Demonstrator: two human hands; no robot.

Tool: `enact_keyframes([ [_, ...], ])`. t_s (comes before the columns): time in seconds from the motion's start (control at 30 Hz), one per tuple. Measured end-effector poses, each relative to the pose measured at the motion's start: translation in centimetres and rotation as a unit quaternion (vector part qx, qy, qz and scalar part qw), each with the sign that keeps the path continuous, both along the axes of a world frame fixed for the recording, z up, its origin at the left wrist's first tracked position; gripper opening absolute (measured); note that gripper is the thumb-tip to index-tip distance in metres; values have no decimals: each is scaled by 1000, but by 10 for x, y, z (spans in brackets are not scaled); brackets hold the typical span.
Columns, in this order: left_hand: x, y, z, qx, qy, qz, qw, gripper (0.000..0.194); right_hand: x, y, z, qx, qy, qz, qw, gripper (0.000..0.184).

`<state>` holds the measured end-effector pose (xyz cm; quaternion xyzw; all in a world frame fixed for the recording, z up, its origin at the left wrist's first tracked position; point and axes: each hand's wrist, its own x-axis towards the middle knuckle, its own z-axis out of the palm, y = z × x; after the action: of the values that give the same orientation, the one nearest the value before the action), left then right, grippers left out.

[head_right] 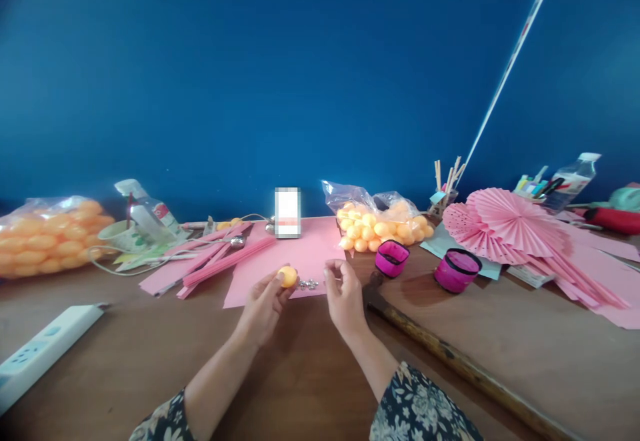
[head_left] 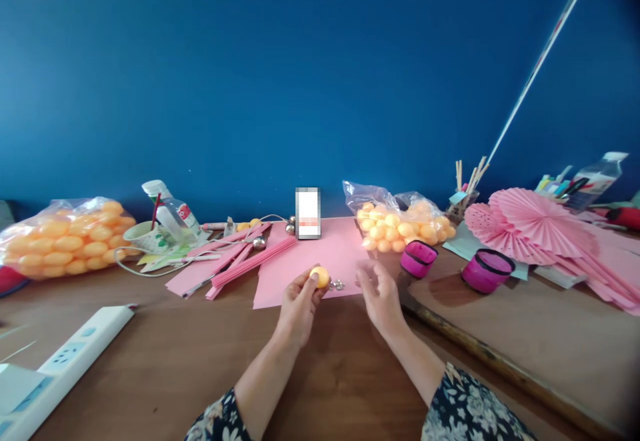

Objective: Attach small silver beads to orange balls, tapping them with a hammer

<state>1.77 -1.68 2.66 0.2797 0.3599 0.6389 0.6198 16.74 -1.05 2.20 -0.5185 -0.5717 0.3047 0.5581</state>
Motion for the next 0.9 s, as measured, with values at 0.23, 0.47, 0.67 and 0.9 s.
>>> enact_keyframes([
  [0.23, -2, 1, 0, -27, -57, 9, 998, 21, 1, 5, -15, 87, -359, 26, 929, 17],
  [0.47, 0, 0, -7, -40, -57, 9, 998, 22, -8, 9, -20, 69, -478, 4, 875, 20],
  [0.67, 0, 1, -10, -26, -66, -5, 997, 25, -8, 11, -20, 60, -488, -15, 871, 20],
  [0.9, 1, -2, -6, -35, -62, -22, 997, 32, -8, 8, -15, 74, -419, -39, 904, 18],
])
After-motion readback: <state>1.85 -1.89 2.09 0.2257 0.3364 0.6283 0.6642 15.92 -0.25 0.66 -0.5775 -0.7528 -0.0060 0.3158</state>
